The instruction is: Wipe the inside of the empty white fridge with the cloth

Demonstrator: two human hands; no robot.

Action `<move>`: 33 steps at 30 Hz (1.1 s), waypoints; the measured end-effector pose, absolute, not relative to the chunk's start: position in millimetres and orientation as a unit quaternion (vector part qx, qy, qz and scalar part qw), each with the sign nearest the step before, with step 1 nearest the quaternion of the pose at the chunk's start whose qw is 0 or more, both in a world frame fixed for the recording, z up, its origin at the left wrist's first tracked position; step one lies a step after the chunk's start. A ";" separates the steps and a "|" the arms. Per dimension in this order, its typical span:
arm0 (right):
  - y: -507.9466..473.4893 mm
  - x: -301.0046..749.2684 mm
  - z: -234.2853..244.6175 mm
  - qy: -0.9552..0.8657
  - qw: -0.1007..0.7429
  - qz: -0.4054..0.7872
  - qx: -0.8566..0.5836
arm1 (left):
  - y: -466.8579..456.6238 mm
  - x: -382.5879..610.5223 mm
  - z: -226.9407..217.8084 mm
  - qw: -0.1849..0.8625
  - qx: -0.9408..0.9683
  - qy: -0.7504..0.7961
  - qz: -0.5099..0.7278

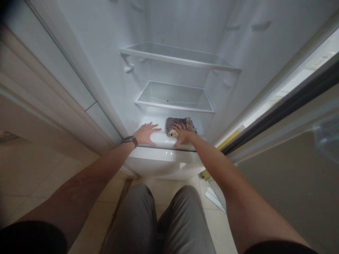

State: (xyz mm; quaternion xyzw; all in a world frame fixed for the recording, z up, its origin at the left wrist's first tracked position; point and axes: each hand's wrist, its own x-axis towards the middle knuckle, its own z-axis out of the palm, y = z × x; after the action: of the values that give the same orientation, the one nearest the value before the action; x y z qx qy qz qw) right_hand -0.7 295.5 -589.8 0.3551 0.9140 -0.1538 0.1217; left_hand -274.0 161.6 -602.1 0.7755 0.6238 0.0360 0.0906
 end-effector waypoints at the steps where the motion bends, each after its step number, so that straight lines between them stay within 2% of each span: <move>1: 296.7 -0.3 -591.4 0.915 0.121 -0.153 0.354 | 161.5 -273.6 -601.3 0.090 0.775 0.624 0.035; 33: 286.5 -3.2 -578.6 0.903 0.159 -0.155 0.369 | 159.7 -272.1 -598.0 0.085 0.774 0.626 0.039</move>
State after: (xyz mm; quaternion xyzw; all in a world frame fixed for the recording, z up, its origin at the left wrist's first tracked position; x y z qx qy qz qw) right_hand -3.2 286.5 -578.6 0.3685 0.9027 -0.1549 0.1591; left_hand -272.1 159.7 -598.0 0.7741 0.6261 0.0391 0.0854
